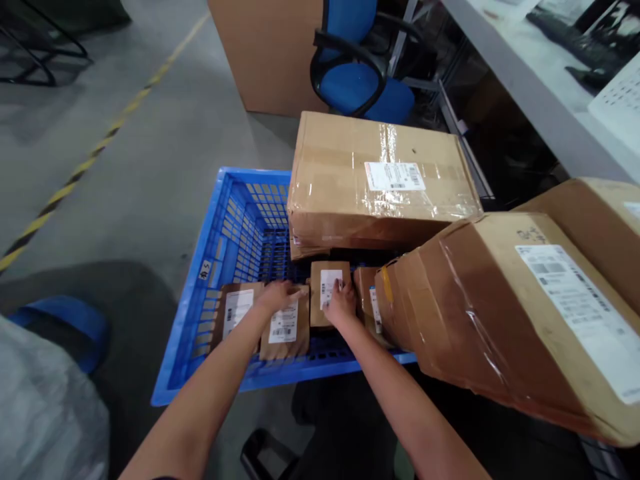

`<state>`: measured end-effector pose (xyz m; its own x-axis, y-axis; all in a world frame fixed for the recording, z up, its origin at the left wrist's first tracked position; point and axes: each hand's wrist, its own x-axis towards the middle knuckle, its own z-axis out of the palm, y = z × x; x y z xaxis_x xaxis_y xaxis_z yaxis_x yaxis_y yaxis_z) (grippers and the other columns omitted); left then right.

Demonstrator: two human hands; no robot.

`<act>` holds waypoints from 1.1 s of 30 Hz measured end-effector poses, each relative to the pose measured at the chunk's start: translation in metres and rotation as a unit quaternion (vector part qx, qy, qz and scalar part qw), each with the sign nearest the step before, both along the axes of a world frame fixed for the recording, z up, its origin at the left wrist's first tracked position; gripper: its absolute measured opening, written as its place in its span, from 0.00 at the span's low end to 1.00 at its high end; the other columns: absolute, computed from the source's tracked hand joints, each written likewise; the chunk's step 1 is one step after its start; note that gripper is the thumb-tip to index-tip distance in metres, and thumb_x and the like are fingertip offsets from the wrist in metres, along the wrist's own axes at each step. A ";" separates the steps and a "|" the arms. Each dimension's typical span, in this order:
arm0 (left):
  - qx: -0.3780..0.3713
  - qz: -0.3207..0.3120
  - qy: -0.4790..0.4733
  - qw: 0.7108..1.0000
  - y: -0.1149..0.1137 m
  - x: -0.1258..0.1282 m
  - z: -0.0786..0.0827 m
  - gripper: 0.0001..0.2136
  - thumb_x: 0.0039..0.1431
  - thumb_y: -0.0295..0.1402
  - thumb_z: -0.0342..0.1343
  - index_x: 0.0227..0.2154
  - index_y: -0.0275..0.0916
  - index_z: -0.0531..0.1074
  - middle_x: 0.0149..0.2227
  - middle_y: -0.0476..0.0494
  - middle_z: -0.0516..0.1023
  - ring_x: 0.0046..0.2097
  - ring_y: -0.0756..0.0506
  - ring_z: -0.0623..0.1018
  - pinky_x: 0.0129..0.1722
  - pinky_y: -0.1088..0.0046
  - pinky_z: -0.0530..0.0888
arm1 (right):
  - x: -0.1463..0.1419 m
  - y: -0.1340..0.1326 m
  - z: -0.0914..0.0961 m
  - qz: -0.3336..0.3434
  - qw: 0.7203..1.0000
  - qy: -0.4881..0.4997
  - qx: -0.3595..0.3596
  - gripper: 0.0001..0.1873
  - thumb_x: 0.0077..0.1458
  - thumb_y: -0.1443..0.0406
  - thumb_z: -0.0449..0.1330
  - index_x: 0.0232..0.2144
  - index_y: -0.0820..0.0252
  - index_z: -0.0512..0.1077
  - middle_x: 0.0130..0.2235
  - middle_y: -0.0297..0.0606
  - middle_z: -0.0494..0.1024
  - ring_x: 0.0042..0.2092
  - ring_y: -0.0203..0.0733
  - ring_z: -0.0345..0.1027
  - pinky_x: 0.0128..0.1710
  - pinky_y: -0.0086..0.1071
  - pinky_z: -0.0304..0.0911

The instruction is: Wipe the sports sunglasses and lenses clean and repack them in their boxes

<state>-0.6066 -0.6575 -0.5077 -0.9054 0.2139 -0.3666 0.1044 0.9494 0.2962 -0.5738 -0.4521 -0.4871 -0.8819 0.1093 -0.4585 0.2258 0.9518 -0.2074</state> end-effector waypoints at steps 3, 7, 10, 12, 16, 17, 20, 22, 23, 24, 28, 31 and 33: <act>0.007 -0.027 0.018 0.999 -0.011 0.002 0.017 0.21 0.66 0.51 0.50 0.39 0.36 0.75 0.41 0.39 0.79 0.47 0.40 0.77 0.51 0.58 0.72 | -0.025 0.001 0.007 0.066 0.997 0.045 -0.019 0.39 0.61 0.58 0.58 0.70 0.60 0.52 0.71 0.53 0.50 0.70 0.57 0.45 0.66 0.46 0.44; 0.011 -0.080 0.029 0.996 -0.019 0.042 0.046 0.21 0.68 0.48 0.45 0.39 0.38 0.76 0.39 0.36 0.79 0.47 0.37 0.78 0.50 0.60 0.71 | -0.069 -0.003 0.007 0.129 0.988 0.068 -0.041 0.34 0.66 0.54 0.52 0.70 0.55 0.52 0.71 0.46 0.54 0.70 0.51 0.45 0.68 0.48 0.35; 0.005 -0.114 0.017 0.993 -0.018 0.083 0.057 0.29 0.56 0.49 0.61 0.55 0.35 0.71 0.41 0.35 0.81 0.47 0.35 0.79 0.54 0.59 0.71 | -0.076 -0.006 0.004 0.158 0.985 0.059 -0.038 0.32 0.64 0.50 0.54 0.65 0.59 0.62 0.62 0.51 0.69 0.66 0.55 0.54 0.68 0.53 0.31; 0.003 -0.131 0.016 0.991 -0.016 0.104 0.058 0.41 0.45 0.50 0.68 0.60 0.34 0.67 0.46 0.33 0.80 0.51 0.33 0.78 0.61 0.56 0.66 | -0.064 -0.007 0.004 0.168 0.984 0.057 -0.026 0.31 0.63 0.49 0.55 0.59 0.63 0.69 0.57 0.55 0.73 0.62 0.57 0.59 0.67 0.53 0.33; -0.009 -0.125 0.042 0.991 -0.016 0.124 0.053 0.52 0.42 0.58 0.67 0.65 0.29 0.60 0.66 0.17 0.59 0.67 0.23 0.59 0.67 0.40 0.46 | -0.031 -0.001 0.007 0.176 0.982 0.070 -0.002 0.24 0.64 0.52 0.56 0.52 0.63 0.74 0.54 0.56 0.73 0.58 0.58 0.61 0.62 0.51 0.46; -0.009 -0.129 0.045 0.991 -0.017 0.126 0.052 0.55 0.42 0.60 0.65 0.67 0.29 0.57 0.69 0.16 0.51 0.69 0.21 0.53 0.67 0.37 0.42 | -0.025 0.001 0.008 0.176 0.981 0.078 0.001 0.23 0.64 0.52 0.56 0.51 0.62 0.74 0.54 0.55 0.73 0.59 0.58 0.61 0.61 0.50 0.49; 0.003 -0.172 0.034 0.984 -0.023 0.129 0.050 0.56 0.44 0.67 0.58 0.70 0.40 0.49 0.72 0.26 0.44 0.71 0.24 0.47 0.65 0.34 0.34 | -0.020 0.004 0.015 0.184 0.978 0.101 -0.002 0.21 0.64 0.52 0.56 0.49 0.62 0.74 0.56 0.53 0.72 0.61 0.58 0.57 0.63 0.49 0.48; 0.007 -0.195 0.024 0.981 -0.028 0.127 0.051 0.51 0.48 0.68 0.53 0.70 0.48 0.48 0.73 0.32 0.45 0.72 0.25 0.46 0.64 0.33 0.32 | -0.017 0.004 0.025 0.190 0.975 0.111 -0.006 0.21 0.63 0.54 0.57 0.49 0.65 0.73 0.55 0.54 0.73 0.61 0.58 0.58 0.64 0.49 0.46; 0.005 -0.198 0.021 0.980 -0.031 0.124 0.052 0.50 0.49 0.68 0.52 0.70 0.49 0.47 0.73 0.32 0.44 0.72 0.25 0.45 0.64 0.34 0.33 | -0.012 0.003 0.031 0.191 0.975 0.115 -0.006 0.21 0.63 0.54 0.58 0.49 0.67 0.72 0.53 0.55 0.73 0.59 0.58 0.60 0.64 0.49 0.46; 0.001 -0.196 0.020 0.980 -0.033 0.119 0.053 0.51 0.48 0.68 0.52 0.71 0.48 0.47 0.73 0.31 0.43 0.72 0.25 0.44 0.64 0.34 0.34 | -0.004 0.003 0.038 0.193 0.974 0.120 -0.007 0.21 0.63 0.56 0.58 0.49 0.68 0.72 0.51 0.55 0.74 0.57 0.58 0.62 0.64 0.50 0.47; -0.009 -0.188 0.025 0.982 -0.033 0.091 0.054 0.61 0.37 0.60 0.66 0.71 0.43 0.43 0.72 0.24 0.44 0.70 0.21 0.49 0.64 0.35 0.41 | 0.051 0.009 0.066 0.235 0.963 0.132 -0.015 0.17 0.60 0.63 0.59 0.50 0.64 0.71 0.48 0.50 0.75 0.53 0.55 0.64 0.66 0.49 0.45; -0.006 -0.184 0.028 0.983 -0.026 0.075 0.055 0.61 0.33 0.47 0.71 0.71 0.38 0.45 0.64 0.21 0.62 0.62 0.22 0.64 0.62 0.38 0.52 | 0.090 0.021 0.073 0.283 0.952 0.111 -0.026 0.30 0.53 0.64 0.65 0.58 0.60 0.67 0.49 0.46 0.75 0.54 0.53 0.65 0.67 0.48 0.42; 0.002 -0.176 0.033 0.984 -0.023 0.075 0.059 0.59 0.33 0.43 0.71 0.69 0.33 0.49 0.58 0.22 0.68 0.57 0.25 0.69 0.60 0.43 0.58 | 0.096 0.031 0.070 0.298 0.949 0.098 -0.027 0.44 0.45 0.62 0.70 0.64 0.56 0.61 0.58 0.49 0.70 0.60 0.57 0.60 0.68 0.53 0.38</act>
